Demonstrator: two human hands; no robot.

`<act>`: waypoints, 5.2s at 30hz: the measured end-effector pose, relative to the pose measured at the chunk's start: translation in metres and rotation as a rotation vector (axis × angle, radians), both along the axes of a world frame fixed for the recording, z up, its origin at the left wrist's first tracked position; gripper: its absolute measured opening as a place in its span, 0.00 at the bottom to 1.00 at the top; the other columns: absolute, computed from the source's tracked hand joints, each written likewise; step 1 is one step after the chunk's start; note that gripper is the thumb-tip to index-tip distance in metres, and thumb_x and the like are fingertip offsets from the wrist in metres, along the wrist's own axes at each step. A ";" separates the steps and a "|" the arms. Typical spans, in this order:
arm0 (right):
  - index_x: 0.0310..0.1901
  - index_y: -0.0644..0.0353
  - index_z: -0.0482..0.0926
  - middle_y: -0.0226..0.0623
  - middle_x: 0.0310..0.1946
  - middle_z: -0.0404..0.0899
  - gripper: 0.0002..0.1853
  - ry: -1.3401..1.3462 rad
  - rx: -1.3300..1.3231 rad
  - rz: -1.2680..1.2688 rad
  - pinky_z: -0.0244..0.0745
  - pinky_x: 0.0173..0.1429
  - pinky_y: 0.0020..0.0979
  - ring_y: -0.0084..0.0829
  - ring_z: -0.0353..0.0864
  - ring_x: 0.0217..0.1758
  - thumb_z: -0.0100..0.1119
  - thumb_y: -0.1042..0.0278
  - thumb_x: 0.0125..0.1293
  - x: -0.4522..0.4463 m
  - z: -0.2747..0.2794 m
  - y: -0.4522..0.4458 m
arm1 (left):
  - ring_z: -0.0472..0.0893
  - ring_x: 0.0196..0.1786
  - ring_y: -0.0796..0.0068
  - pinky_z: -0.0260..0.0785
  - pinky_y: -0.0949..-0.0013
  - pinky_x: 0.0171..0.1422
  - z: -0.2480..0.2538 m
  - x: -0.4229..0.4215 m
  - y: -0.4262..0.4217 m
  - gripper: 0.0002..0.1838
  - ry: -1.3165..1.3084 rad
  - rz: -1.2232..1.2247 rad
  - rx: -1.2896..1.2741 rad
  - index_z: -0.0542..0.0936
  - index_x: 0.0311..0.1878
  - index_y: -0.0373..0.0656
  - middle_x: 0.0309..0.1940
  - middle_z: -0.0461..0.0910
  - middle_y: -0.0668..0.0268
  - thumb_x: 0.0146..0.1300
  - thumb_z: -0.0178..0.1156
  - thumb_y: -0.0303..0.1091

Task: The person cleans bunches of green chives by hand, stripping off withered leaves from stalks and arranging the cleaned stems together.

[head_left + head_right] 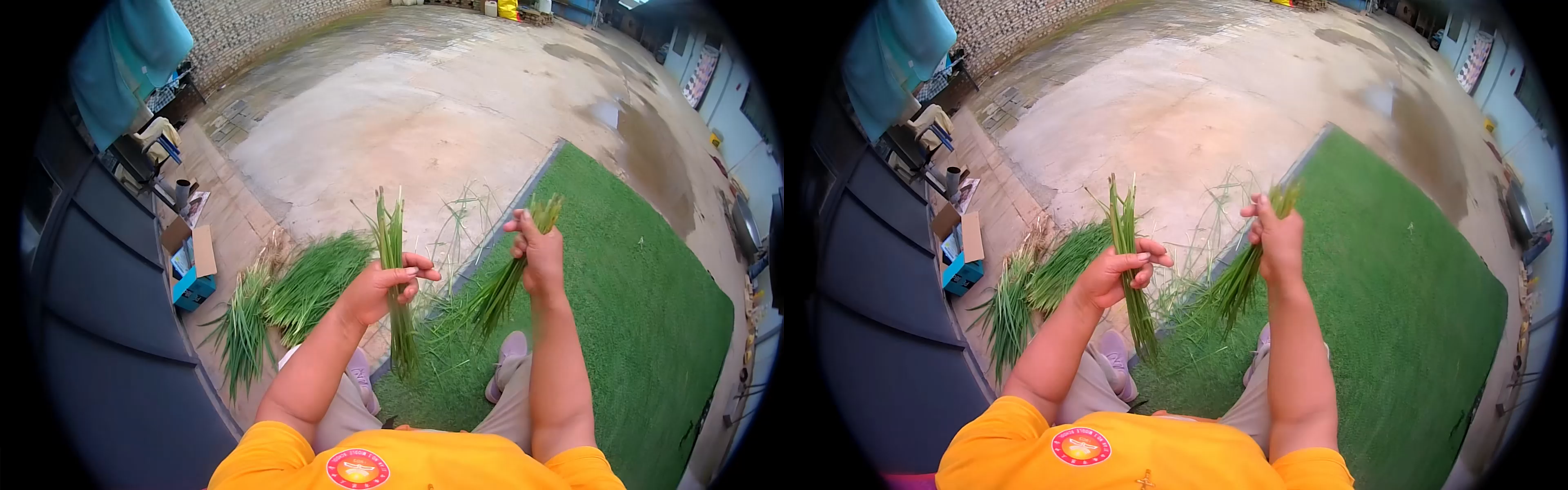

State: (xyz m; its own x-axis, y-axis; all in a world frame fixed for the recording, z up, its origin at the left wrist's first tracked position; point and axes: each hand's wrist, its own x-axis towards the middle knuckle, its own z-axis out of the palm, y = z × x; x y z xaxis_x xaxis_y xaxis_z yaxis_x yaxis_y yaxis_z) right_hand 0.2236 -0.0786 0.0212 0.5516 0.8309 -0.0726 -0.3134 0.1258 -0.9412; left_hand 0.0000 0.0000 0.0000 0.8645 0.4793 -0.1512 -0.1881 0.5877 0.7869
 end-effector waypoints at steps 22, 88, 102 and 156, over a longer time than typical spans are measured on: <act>0.32 0.62 0.71 0.33 0.24 0.73 0.05 0.347 0.025 -0.140 0.56 0.19 0.18 0.14 0.58 0.16 0.58 0.74 0.57 0.013 -0.024 0.000 | 0.63 0.16 0.85 0.54 0.82 0.20 0.000 0.026 -0.020 0.06 0.172 0.137 -0.040 0.71 0.37 0.39 0.21 0.72 0.67 0.59 0.55 0.29; 0.37 0.63 0.73 0.28 0.25 0.69 0.07 0.065 0.201 -0.269 0.58 0.24 0.19 0.15 0.61 0.21 0.54 0.68 0.62 0.031 -0.008 -0.018 | 0.70 0.14 0.81 0.59 0.76 0.17 -0.021 0.010 0.011 0.02 0.620 0.189 0.513 0.74 0.28 0.37 0.15 0.74 0.65 0.50 0.54 0.24; 0.38 0.64 0.71 0.39 0.34 0.75 0.07 0.042 0.241 -0.335 0.67 0.31 0.20 0.20 0.71 0.30 0.48 0.69 0.65 0.032 0.004 -0.021 | 0.78 0.32 0.78 0.67 0.81 0.27 -0.005 -0.033 0.046 0.18 0.479 0.221 0.208 0.68 0.54 0.34 0.41 0.78 0.55 0.60 0.52 0.29; 0.33 0.63 0.73 0.28 0.22 0.69 0.07 0.346 0.099 -0.273 0.56 0.21 0.18 0.15 0.57 0.18 0.56 0.68 0.61 0.063 -0.011 -0.025 | 0.71 0.23 0.85 0.52 0.84 0.16 -0.006 -0.058 0.080 0.24 0.562 0.620 0.304 0.63 0.58 0.36 0.35 0.79 0.59 0.57 0.54 0.27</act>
